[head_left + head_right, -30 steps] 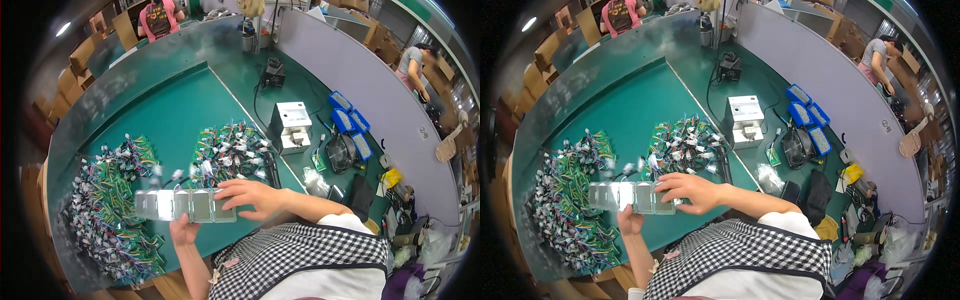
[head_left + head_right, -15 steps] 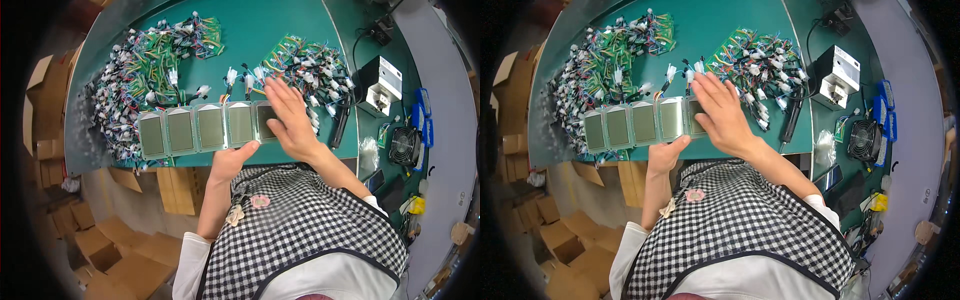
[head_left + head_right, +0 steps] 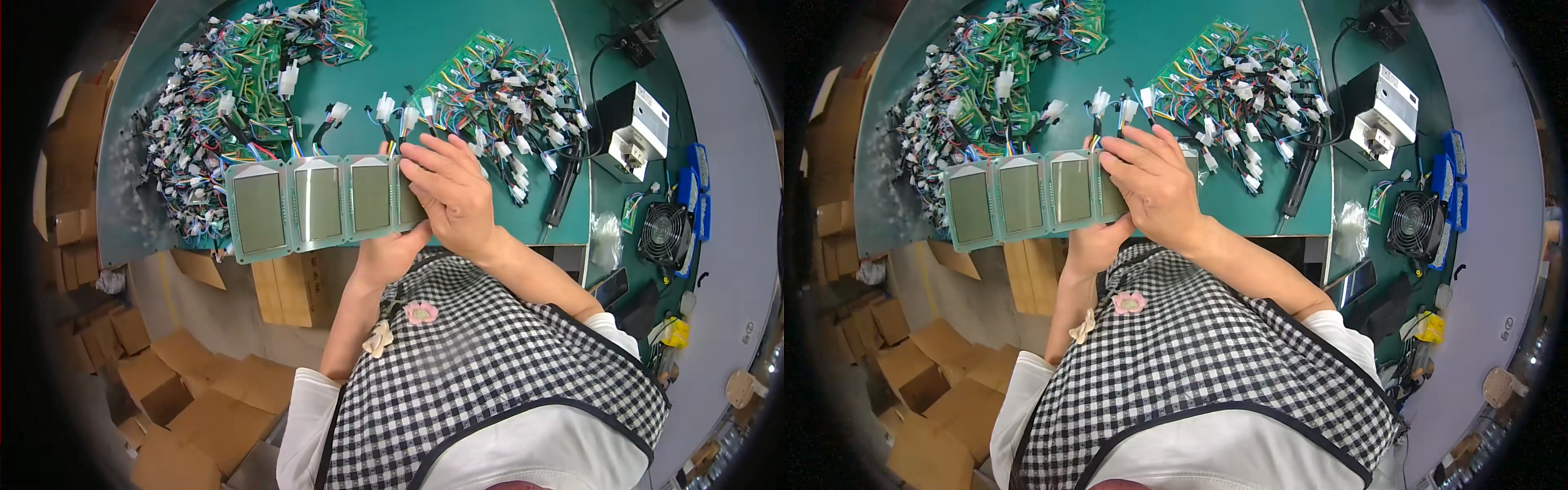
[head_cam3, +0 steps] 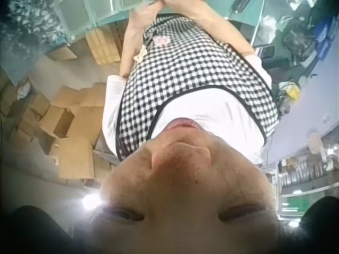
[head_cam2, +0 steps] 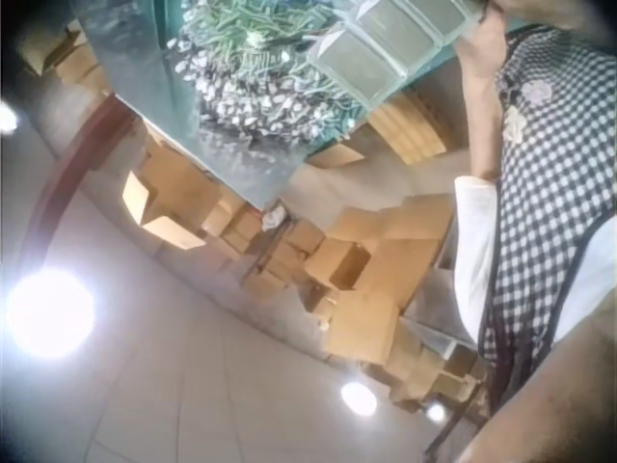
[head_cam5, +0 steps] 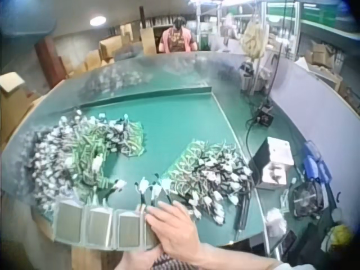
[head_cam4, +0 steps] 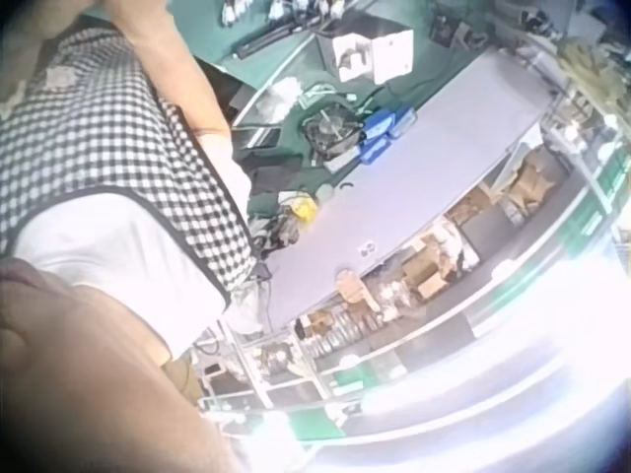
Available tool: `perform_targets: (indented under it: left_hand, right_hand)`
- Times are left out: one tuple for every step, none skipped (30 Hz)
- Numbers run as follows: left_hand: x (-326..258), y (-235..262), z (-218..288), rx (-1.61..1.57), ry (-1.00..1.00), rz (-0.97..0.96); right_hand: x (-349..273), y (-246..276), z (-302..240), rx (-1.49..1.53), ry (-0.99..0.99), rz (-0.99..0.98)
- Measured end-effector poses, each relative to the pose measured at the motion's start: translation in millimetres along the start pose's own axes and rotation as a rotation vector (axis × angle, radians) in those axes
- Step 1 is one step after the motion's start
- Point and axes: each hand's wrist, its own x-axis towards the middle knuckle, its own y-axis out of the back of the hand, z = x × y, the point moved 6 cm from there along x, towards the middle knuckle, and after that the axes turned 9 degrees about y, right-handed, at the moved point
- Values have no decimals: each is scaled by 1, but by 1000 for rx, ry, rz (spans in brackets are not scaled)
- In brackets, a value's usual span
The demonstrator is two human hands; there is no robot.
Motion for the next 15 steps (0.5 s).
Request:
perform_targets:
  left_hand:
    - [1, -1, 0, -20, 16, -2]
    - [0, -2, 0, -40, 32, -3]
    - [0, -3, -3, -80, 57, -2]
    - [0, -5, -6, -121, 82, 0]
    - [0, -5, -8, -162, 107, 4]
    - [-1, -7, -11, -120, 133, -28]
    - [-1, -7, -13, -79, 159, -59]
    - [-1, -7, -11, -21, 149, -63]
    - [-1, -6, -9, 35, 136, -66]
    - [-1, -5, -8, 22, 118, -45]
    - [-1, -5, -8, 9, 99, -24]
    - [-1, -3, -7, -2, 80, 0]
    - [0, -3, -5, 39, 66, 4]
    - [0, -3, -4, 80, 53, 8]
    - [0, -3, -2, 122, 39, 14]
  right_hand:
    - [-2, 0, 2, 9, 2, 10]
    - [-4, -1, 4, 32, -2, 14]
    - [-5, -1, 8, 50, -8, 20]
    - [-4, -1, 9, 68, -14, 27]
    - [-3, -1, 10, 100, -71, 46]
    - [3, 0, 8, 131, -129, 66]
    - [5, 0, 9, 162, -187, 85]
    - [4, -3, 9, 118, -159, 29]
    - [3, -7, 10, 73, -128, -27]
    - [2, -11, 10, 29, -97, -84]
    - [3, -7, 6, -2, -80, -60]
    - [1, -6, 6, 12, -74, -36]
    - [-2, -6, 7, 25, -68, -12]
    - [-3, -6, 8, 39, -63, 12]
    - [-3, -5, 7, 42, -46, 33]
